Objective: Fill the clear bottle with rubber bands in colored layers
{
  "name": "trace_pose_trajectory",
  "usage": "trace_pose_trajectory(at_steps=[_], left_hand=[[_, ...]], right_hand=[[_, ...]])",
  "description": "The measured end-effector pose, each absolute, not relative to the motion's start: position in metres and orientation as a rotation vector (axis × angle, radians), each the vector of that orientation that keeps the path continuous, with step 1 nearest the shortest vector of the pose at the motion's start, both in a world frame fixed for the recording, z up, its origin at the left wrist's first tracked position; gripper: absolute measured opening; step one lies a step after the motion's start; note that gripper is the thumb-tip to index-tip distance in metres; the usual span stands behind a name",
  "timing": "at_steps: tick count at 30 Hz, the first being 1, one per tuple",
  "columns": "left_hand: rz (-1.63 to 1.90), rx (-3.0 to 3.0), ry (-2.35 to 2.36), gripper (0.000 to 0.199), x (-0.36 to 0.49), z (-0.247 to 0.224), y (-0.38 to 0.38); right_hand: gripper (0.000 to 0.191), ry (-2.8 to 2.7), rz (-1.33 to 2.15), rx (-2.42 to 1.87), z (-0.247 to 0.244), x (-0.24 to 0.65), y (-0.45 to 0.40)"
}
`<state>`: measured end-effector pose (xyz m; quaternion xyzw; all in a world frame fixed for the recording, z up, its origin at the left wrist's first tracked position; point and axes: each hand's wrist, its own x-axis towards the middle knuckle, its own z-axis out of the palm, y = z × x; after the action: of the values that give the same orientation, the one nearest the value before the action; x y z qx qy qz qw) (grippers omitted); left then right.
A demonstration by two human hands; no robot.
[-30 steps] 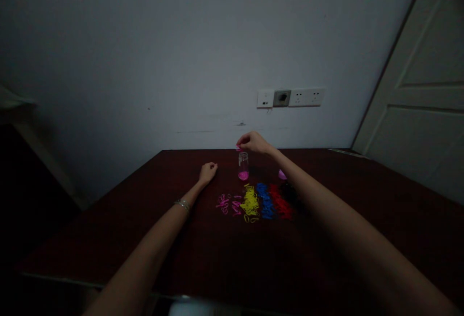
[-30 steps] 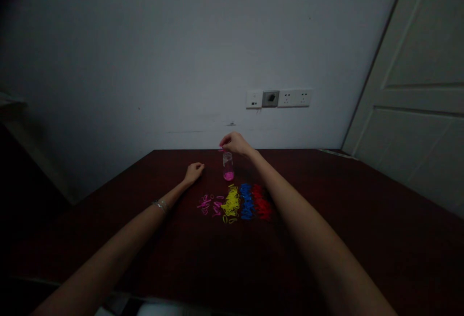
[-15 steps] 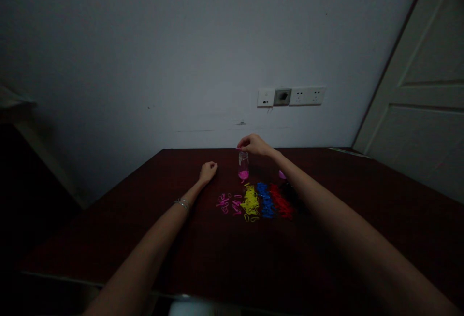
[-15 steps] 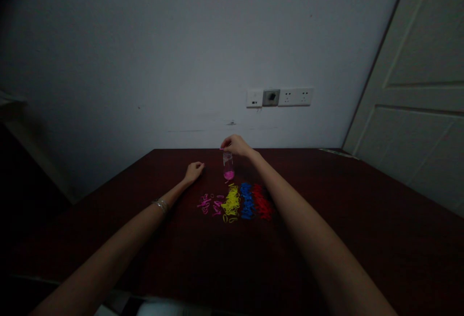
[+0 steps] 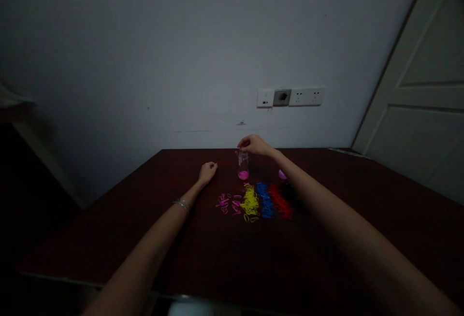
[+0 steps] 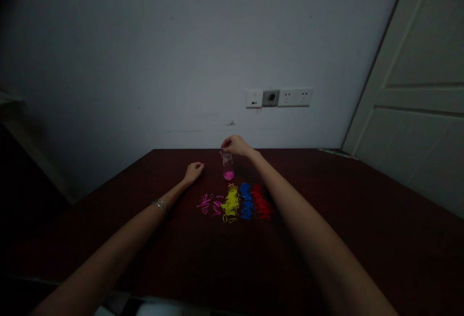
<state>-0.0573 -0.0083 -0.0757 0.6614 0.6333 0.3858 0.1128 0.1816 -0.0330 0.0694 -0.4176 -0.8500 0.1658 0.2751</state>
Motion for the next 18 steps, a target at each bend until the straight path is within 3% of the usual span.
trace_pose_trajectory(at_steps=[9,18], left_hand=[[1.129,1.931,1.865,0.031,-0.057,-0.074,-0.009],[1.123,1.923,1.85,0.027,-0.057,-0.077,-0.007]], right_hand=[[0.021,-2.151,0.389,-1.097,0.064,0.196,-0.052],[0.02,-2.352,0.519,-1.353,-0.013,0.216,-0.061]])
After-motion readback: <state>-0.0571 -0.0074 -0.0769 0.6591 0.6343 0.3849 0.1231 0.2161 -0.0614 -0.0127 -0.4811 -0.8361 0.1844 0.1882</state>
